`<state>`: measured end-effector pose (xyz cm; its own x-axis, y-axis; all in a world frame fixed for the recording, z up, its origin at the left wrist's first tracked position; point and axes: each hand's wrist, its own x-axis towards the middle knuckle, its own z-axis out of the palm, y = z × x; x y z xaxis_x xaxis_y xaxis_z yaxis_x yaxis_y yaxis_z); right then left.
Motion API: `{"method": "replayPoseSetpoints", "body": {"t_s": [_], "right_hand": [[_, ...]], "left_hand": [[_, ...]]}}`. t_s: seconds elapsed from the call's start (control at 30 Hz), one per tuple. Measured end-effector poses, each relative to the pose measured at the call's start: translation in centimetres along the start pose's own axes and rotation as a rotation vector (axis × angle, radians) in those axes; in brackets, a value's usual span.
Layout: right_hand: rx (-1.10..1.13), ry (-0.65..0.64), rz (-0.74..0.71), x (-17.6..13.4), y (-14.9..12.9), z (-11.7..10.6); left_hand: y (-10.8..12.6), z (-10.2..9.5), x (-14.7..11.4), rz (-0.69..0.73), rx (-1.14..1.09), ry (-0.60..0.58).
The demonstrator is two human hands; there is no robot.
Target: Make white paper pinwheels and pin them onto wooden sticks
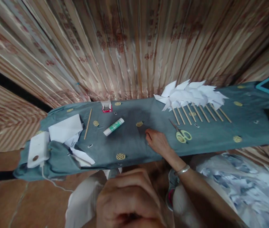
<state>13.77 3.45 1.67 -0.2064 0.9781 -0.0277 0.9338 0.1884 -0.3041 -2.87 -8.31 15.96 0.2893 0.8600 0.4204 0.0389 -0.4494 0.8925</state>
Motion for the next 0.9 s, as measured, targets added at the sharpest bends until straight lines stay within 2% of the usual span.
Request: {"method": "replayPoseSetpoints", "body": {"t_s": [0.17,0.37,0.47,0.53,0.63,0.77,0.9], "right_hand": [[-0.004,-0.008,0.009,0.0,0.1,-0.1],[-0.003,-0.016,0.004,0.1,0.2,-0.1],[-0.009,-0.014,0.002,0.1,0.2,-0.2],[-0.014,-0.01,-0.001,0.0,0.1,-0.2],[-0.019,-0.008,-0.007,-0.1,0.1,-0.2],[-0.011,-0.008,-0.032,-0.1,0.3,0.0],[-0.005,-0.005,-0.043,-0.1,0.4,0.1]], "left_hand": [[-1.6,0.7,1.0,-0.007,-0.113,0.044],[-4.9,0.1,1.8,-0.118,0.025,0.138],[-7.0,-1.0,2.2,-0.216,0.109,0.248],[-8.7,-2.2,2.4,-0.241,0.165,0.334],[-11.6,-4.7,2.7,-0.262,0.266,0.396],[-14.9,-9.1,2.6,-0.325,0.542,0.361],[-17.2,-13.0,1.8,-0.36,0.757,0.321]]}}
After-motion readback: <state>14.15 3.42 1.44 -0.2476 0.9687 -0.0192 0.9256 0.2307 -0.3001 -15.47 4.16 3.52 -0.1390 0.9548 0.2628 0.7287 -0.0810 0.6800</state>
